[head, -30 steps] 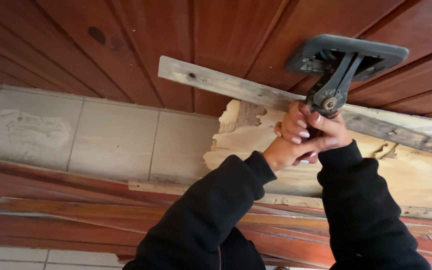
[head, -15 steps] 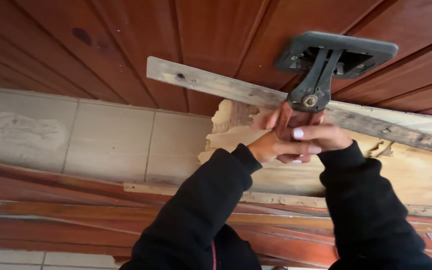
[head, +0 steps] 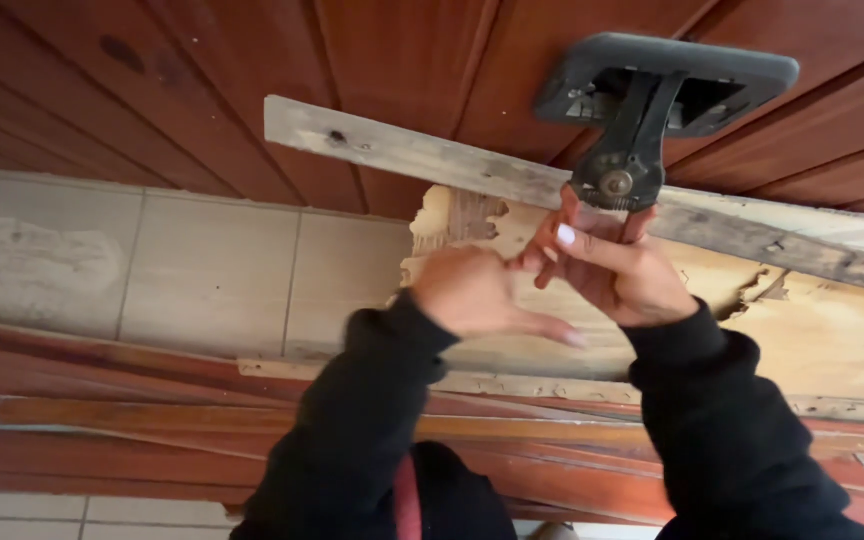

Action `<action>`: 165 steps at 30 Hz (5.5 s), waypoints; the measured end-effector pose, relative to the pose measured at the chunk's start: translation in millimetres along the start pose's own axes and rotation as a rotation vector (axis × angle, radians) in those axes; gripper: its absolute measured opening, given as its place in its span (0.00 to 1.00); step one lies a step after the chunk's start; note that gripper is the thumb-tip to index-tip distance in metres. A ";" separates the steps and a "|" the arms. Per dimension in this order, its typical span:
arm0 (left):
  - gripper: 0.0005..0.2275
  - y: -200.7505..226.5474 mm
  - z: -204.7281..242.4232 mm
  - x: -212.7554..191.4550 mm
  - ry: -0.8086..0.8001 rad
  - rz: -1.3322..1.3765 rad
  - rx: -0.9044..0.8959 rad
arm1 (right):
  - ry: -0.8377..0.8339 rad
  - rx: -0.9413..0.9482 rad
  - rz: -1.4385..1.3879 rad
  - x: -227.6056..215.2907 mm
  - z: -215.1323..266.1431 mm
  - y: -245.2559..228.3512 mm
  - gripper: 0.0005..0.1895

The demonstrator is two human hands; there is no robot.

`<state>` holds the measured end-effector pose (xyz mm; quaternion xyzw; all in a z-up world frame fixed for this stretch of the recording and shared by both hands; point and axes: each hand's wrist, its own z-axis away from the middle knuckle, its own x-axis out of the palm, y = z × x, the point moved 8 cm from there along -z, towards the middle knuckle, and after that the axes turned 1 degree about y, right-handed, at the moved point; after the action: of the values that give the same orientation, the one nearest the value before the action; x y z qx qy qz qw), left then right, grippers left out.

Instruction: Stripping electrical wires and installing them into a ceiling-mounted junction box using a wire stripper

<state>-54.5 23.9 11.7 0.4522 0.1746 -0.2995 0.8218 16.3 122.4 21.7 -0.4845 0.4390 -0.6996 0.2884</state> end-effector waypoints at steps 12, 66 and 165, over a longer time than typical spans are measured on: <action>0.42 62.9 39.1 -30.3 0.754 0.852 0.574 | 0.162 0.034 -0.318 25.0 0.9 8.9 0.24; 0.14 45.8 34.6 -10.7 1.042 0.662 0.441 | 0.468 -0.174 -0.181 -1.0 34.1 -6.8 0.05; 0.12 135.4 73.2 -32.0 0.470 0.835 0.649 | 0.131 0.004 0.247 -13.8 211.9 14.1 0.42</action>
<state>10.4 28.3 154.8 0.7660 0.0584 0.1202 0.6288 218.3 56.6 34.0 -0.3795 0.5117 -0.6899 0.3440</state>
